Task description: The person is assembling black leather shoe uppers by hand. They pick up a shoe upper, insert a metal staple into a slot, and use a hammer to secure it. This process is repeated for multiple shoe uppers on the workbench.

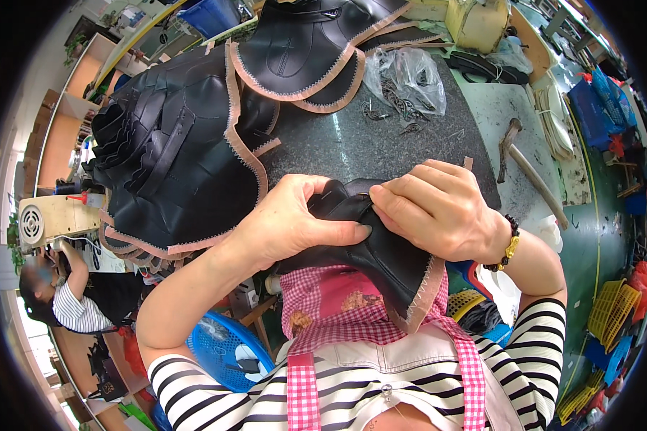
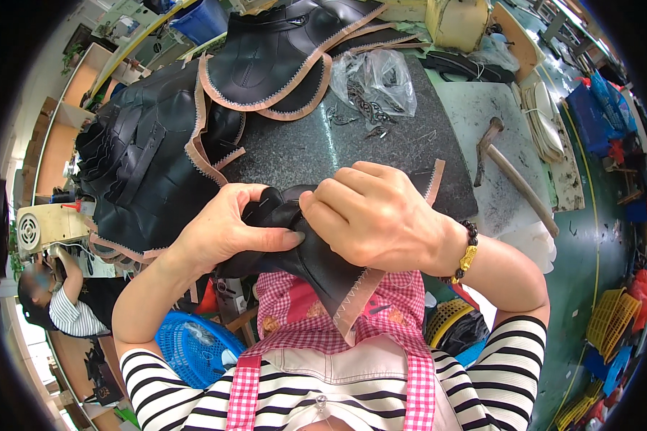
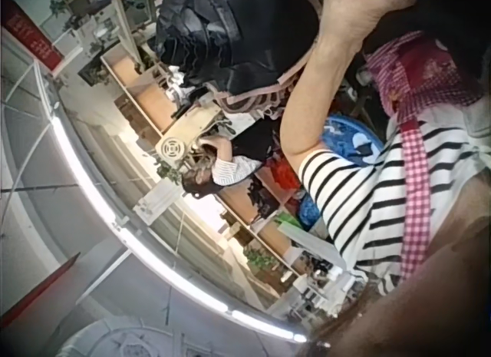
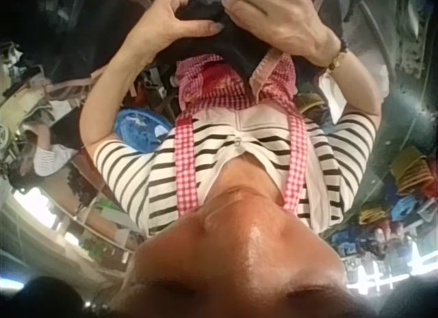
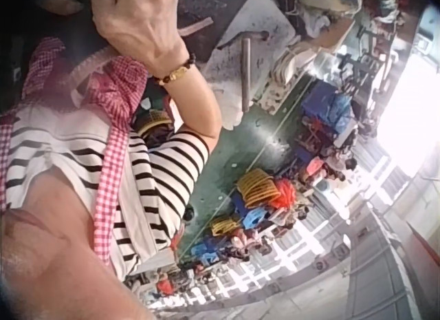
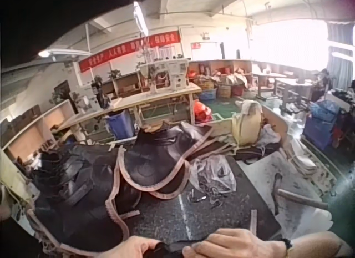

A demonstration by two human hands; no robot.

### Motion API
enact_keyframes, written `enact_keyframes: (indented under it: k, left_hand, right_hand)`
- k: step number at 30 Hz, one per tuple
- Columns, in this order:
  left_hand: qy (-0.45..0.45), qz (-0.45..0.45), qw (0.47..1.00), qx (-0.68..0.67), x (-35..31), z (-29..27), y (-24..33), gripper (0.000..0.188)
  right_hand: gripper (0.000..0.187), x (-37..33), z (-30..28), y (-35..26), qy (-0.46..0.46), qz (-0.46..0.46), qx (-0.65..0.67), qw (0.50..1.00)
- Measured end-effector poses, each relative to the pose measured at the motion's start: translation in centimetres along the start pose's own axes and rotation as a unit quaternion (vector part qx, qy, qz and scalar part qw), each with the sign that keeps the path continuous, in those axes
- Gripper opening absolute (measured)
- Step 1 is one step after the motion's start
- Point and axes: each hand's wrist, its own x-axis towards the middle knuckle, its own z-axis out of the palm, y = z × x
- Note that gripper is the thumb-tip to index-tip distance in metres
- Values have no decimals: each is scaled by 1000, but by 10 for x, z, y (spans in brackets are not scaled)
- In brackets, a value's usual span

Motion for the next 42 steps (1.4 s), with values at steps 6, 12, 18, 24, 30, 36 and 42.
enact_keyframes:
  k: [6,12,18,24,30,36,42]
  left_hand:
    - [-12,-19,999,-45,1,0,0,33]
    - [-36,-16,993,-112,8,1,-6,33]
    - [-38,-11,991,-125,11,-1,-13,32]
    - [-2,4,989,-148,6,-2,-15,34]
    - [38,93,992,-76,0,2,-1,27]
    - [183,423,620,635,-29,10,27,28]
    - [211,382,427,792,40,22,-143,40]
  right_hand:
    - [34,-2,-2,1,-13,1,17,1000]
    - [33,-6,-1,3,-11,6,27,1000]
    - [31,-5,-5,5,-42,9,38,998]
    - [34,-2,-7,4,-59,-36,29,997]
    - [38,5,-15,-13,-105,-1,-7,994]
    - [16,4,-98,37,52,247,-80,964]
    - [33,-193,-110,117,-227,545,-141,795]
